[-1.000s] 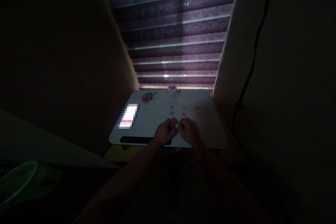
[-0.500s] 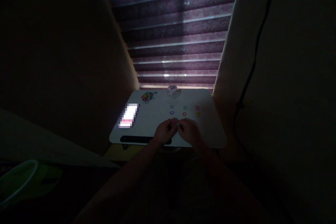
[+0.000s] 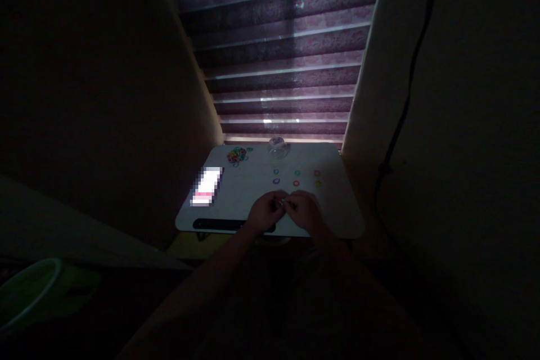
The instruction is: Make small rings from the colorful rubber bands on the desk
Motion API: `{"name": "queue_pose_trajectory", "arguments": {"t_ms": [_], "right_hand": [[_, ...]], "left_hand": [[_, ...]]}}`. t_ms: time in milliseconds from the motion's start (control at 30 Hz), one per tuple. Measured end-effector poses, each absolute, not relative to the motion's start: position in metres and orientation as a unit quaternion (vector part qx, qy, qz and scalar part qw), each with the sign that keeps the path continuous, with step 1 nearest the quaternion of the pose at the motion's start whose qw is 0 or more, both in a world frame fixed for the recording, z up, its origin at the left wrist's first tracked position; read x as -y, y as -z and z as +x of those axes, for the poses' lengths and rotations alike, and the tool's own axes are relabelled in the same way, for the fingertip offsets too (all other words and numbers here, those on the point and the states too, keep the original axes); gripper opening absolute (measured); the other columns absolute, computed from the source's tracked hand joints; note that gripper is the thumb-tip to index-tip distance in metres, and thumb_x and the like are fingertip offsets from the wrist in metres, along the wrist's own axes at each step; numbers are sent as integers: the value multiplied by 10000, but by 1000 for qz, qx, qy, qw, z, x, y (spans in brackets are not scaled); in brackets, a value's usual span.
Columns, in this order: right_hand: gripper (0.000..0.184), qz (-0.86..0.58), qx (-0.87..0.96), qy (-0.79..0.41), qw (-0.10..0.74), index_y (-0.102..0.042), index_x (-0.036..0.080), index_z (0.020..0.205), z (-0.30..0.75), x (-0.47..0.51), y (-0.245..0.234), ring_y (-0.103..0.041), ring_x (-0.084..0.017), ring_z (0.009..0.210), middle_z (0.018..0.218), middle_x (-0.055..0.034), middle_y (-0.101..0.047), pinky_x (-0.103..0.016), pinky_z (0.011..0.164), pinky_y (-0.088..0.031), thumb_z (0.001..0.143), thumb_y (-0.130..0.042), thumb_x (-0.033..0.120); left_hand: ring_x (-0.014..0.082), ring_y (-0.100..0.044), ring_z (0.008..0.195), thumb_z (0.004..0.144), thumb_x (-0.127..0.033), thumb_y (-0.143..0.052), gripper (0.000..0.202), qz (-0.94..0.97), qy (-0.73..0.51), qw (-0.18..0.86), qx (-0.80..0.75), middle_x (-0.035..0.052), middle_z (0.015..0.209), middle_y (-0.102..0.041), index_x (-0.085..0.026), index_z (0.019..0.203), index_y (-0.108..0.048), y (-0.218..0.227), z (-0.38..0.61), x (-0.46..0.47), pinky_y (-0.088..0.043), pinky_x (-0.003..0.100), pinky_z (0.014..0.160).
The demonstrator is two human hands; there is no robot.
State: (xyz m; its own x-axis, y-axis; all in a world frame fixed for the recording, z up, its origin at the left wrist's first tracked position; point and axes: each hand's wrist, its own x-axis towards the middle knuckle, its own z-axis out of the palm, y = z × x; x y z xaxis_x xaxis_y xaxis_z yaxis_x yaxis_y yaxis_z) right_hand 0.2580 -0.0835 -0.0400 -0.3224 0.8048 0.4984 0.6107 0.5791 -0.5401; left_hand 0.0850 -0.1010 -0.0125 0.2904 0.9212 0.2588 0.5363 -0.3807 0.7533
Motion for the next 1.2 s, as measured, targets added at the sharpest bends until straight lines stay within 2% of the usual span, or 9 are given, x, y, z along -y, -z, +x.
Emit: {"name": "queue_pose_trajectory", "arguments": {"t_ms": [267,533,700,967,1200], "right_hand": [[193,-432,810,-139,372,-716,221,767,258,87,33,-534,-164,693,703,-29,-606,-281,667,-396,882,-563,250],[123,-410,818,-149,374,-730,218,818,261,89,31,-528,-159,688,696,-13,-578,-270,650,-378,842,-628,283],[137,-397,820,-153,382,-740,225,880,262,89,31,-541,-169,710,728,-26,-604,-277,661,-389,847,-615,272],[222,-395,819,-148,388,-731,228,952,262,87,38,-567,-184,768,817,-44,-635,-299,720,-430,792,-586,180],[302,-390,832,-135,371,-719,225,970,259,94,33,-555,-187,775,809,-39,-618,-298,722,-421,730,-571,118]], "left_hand": [[132,-616,777,826,-274,-617,268,764,-354,268,-468,-2,951,-707,-234,1085,-671,16,84,100,-487,242,770],[129,-618,773,793,-237,-641,320,764,-356,283,-458,-9,936,-711,-230,1111,-673,19,83,99,-485,233,765],[141,-608,768,812,-295,-643,358,756,-344,291,-475,2,916,-712,-232,1163,-672,16,82,99,-491,249,782],[118,-556,634,832,-325,-635,261,745,-342,279,-500,-21,745,-675,-215,1055,-715,16,84,98,-431,215,639],[112,-545,649,827,-363,-645,217,748,-350,282,-488,-27,737,-660,-191,940,-714,24,80,92,-405,206,621]]}}
